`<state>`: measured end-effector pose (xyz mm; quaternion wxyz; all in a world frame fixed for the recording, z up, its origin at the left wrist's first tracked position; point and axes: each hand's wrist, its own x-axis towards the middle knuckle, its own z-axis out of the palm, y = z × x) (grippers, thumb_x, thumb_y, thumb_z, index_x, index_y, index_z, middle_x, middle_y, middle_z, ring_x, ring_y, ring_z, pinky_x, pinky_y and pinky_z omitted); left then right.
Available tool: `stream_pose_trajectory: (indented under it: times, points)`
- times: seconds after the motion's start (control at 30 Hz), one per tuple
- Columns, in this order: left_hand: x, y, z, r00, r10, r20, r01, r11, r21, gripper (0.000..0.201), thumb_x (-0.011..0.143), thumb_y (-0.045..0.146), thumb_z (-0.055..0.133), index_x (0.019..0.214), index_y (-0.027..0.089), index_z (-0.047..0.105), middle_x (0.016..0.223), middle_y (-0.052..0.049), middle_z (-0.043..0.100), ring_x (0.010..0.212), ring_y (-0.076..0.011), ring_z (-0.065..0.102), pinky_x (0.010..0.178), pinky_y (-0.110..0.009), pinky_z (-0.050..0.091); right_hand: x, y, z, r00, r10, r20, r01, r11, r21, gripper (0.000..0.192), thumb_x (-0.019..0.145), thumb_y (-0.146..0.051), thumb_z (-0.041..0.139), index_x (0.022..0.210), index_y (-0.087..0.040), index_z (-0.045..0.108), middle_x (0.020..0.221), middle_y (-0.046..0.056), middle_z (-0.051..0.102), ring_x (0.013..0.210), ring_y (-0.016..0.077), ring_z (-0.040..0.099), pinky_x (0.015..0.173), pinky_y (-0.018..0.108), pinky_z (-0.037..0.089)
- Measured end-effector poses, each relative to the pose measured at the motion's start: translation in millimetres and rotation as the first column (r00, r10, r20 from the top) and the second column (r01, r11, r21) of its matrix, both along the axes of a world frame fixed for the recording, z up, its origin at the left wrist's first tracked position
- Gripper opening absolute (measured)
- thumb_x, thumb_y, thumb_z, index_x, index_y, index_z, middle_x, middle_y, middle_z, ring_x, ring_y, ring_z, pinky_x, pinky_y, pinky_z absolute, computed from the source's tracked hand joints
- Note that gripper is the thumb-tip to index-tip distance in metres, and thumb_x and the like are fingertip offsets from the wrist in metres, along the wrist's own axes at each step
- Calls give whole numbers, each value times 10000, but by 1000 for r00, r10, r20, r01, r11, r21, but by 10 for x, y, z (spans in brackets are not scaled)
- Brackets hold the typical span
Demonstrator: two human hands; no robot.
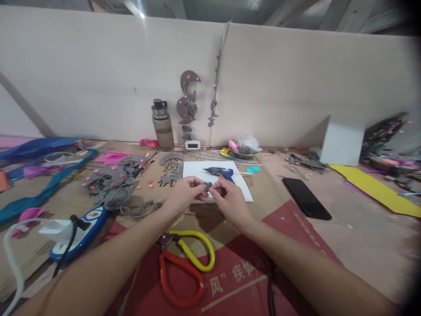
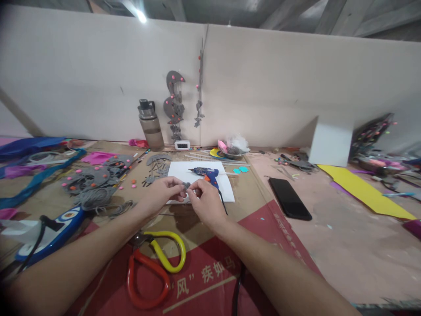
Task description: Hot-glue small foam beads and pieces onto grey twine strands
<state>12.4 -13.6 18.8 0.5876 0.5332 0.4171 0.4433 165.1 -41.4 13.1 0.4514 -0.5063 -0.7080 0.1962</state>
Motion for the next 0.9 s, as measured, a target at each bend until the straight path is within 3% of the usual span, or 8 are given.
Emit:
stream_pose_trajectory:
  times: [0.3, 0.53, 0.73, 0.9]
  points:
    - [6, -5, 20, 967, -102, 235, 134, 983, -128, 199, 634, 205, 749, 733, 106, 608, 686, -47, 668, 613, -97, 621, 650, -218, 504, 21, 15, 18, 996, -35, -80, 31, 998, -56, 105, 790, -273, 520, 732, -193, 556, 608, -35, 489, 564, 108, 434, 536, 231, 336]
    - [9, 11, 1, 961, -101, 258, 140, 981, -138, 210, 637, 209, 747, 744, 100, 603, 675, -47, 661, 600, -103, 619, 649, -236, 506, 27, 19, -4, 999, -28, -44, 28, 1000, -14, 94, 803, -263, 522, 750, -192, 557, 630, -32, 498, 587, 109, 444, 557, 230, 338]
    - [-16, 32, -15, 976, 6, 216, 6, 999, -51, 207, 639, 242, 732, 729, 117, 593, 678, -18, 634, 616, -106, 604, 621, -239, 493, 63, -33, 91, 994, 76, 75, -82, 993, 84, 233, 879, -352, 456, 752, -188, 562, 737, 7, 559, 725, 135, 498, 661, 246, 362]
    - [-83, 114, -5, 961, 147, 235, -153, 988, 7, 225, 621, 281, 727, 734, 128, 607, 709, -10, 607, 611, -82, 554, 547, -197, 434, 271, 141, 115, 998, -70, -2, 70, 994, 85, 334, 914, -381, 340, 793, -187, 584, 790, 23, 593, 753, 146, 520, 681, 258, 369]
